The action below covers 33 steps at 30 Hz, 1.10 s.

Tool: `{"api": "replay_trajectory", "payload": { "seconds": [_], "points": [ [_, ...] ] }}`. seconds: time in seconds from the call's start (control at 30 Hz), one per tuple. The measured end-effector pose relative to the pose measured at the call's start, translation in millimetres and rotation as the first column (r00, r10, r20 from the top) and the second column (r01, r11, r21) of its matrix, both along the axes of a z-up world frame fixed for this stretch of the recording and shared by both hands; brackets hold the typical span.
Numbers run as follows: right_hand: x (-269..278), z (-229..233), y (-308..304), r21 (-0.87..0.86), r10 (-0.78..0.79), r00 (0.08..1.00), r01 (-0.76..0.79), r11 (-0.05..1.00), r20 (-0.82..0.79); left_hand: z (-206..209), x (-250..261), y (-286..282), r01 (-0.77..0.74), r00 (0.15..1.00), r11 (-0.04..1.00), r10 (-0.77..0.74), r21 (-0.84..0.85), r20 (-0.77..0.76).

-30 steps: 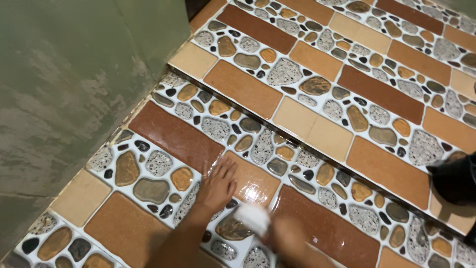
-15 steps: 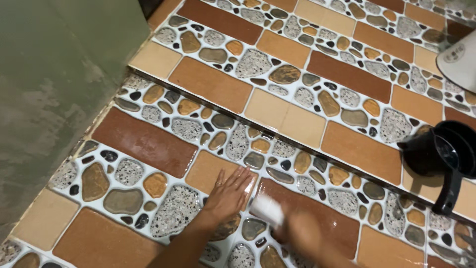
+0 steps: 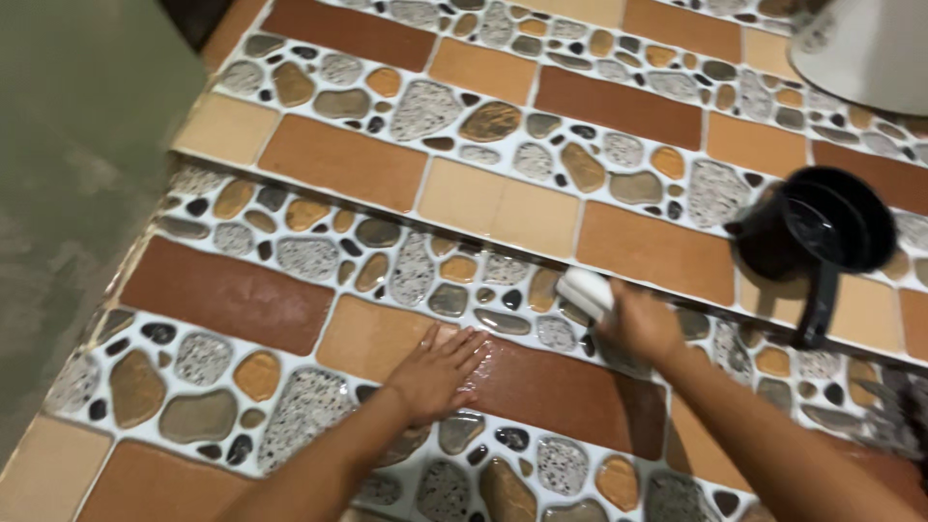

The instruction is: The person cleans a tiled bathroom floor by hand with a brush and soapy water from a bucket, then rinses several cleaning tools in the bucket.

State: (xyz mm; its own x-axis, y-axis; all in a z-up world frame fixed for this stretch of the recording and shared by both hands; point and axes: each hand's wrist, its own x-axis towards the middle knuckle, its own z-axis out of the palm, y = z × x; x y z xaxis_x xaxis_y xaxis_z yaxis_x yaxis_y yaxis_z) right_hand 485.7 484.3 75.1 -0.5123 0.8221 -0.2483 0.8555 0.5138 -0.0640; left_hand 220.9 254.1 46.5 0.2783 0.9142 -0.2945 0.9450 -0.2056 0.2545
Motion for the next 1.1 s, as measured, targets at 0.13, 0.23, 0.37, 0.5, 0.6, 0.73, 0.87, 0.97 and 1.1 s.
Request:
{"api": "replay_trajectory", "payload": {
  "seconds": [0.13, 0.23, 0.37, 0.5, 0.6, 0.73, 0.87, 0.97, 1.1],
  "points": [
    [13, 15, 20, 0.025, 0.15, 0.976, -0.148, 0.989, -0.157, 39, 4, 50, 0.352, 0.853, 0.909, -0.41, -0.224, -0.323],
    [21, 6, -33, -0.091, -0.051, 0.984, 0.036, 0.995, -0.173, 56, 22, 84, 0.34, 0.852, 0.924, -0.382, -0.177, -0.357],
    [71, -13, -134, -0.346, 0.183, 0.976, -0.212, 0.914, -0.115, 53, 60, 102, 0.469, 0.809, 0.875, -0.48, -0.12, -0.339],
    [109, -9, -178, -0.184, 0.357, 0.688, -0.581, 0.793, -0.632, 45, 101, 118, 0.379, 0.827, 0.891, -0.447, -0.25, -0.341],
    [102, 2, -142, -0.435, 0.35, 0.903, -0.427, 0.793, -0.248, 33, 118, 131, 0.196, 0.892, 0.934, -0.296, -0.299, -0.341],
    [88, 26, -33, -0.196, -0.025, 0.999, 0.032, 0.98, 0.038, 24, 118, 140, 0.009, 0.944, 0.938, -0.121, -0.346, -0.306],
    [93, 36, 28, -0.204, -0.052, 0.999, 0.049, 0.978, -0.009, 19, 118, 140, -0.024, 0.962, 0.937, -0.073, -0.348, -0.262],
    [109, 19, 1, -0.19, -0.038, 0.997, 0.023, 0.981, -0.071, 17, 122, 139, -0.015, 0.962, 0.939, -0.08, -0.343, -0.262],
    [171, -9, -87, -0.316, 0.162, 0.985, -0.174, 0.932, -0.065, 23, 139, 138, 0.004, 0.977, 0.936, -0.079, -0.352, -0.199]
  ]
}}
